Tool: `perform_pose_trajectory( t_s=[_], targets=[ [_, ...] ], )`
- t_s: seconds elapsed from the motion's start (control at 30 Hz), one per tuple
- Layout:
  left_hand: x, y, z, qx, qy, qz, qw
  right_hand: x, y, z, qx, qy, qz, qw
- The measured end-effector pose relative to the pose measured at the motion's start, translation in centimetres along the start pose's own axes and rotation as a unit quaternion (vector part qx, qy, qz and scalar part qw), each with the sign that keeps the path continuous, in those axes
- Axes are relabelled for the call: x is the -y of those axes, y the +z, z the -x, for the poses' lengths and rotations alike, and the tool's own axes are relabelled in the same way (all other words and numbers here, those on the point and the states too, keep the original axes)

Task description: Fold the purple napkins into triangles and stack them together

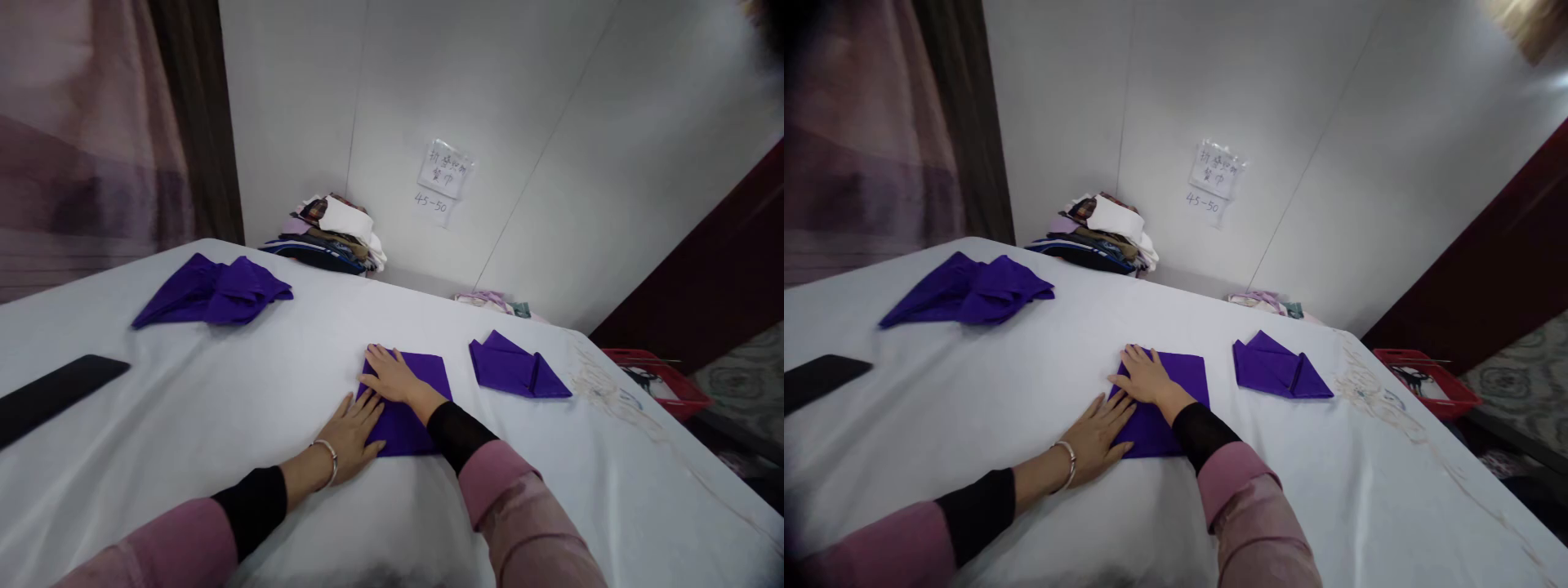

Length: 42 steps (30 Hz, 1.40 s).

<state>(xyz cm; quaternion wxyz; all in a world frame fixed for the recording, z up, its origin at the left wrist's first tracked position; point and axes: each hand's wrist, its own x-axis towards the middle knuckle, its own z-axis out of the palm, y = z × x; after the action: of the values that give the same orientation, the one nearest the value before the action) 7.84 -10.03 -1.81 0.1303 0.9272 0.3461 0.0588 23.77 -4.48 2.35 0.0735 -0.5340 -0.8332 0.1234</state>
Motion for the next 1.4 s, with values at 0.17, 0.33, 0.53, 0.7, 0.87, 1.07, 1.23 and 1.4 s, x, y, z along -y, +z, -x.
perform_pose_trajectory(
  t_s=[0.17, 0.33, 0.53, 0.7, 0.87, 1.07, 1.23, 1.4],
  targets=[
    [-0.3, -0.2, 0.1, 0.004, -0.006, -0.009, 1.000, -0.6, 2.0, -1.5, 0.005, 0.029, 0.008, 1.000],
    [-0.2, 0.0, 0.1, -0.001, -0.003, -0.002, 1.000, -1.2, 1.6, -1.4, 0.009, 0.045, -0.043, 0.998],
    [0.0, 0.2, -0.1, 0.009, 0.003, -0.011, 1.000, 1.4, 1.4, 3.8, -0.035, 0.075, -0.061, 0.995],
    [0.2, 0.6, -0.3, -0.006, 0.001, -0.029, 1.000, 1.9, 2.9, 9.9, -0.046, 0.109, 0.004, 0.993],
    [0.5, 0.9, -0.5, -0.019, 0.006, -0.031, 0.999, -2.0, 3.0, 14.0, -0.050, 0.217, 0.042, 0.974],
    [0.7, 1.2, -0.5, -0.025, 0.007, -0.038, 0.999, -3.9, 2.9, 15.5, -0.057, 0.249, 0.045, 0.966],
    [0.4, 0.6, -0.4, -0.004, -0.001, -0.036, 0.999, -2.4, 1.9, 15.4, -0.071, 0.269, 0.043, 0.960],
    [-0.1, 0.2, -0.1, -0.010, 0.004, -0.026, 1.000, 0.0, 2.2, 15.8, -0.039, 0.163, 0.054, 0.984]
  ],
)
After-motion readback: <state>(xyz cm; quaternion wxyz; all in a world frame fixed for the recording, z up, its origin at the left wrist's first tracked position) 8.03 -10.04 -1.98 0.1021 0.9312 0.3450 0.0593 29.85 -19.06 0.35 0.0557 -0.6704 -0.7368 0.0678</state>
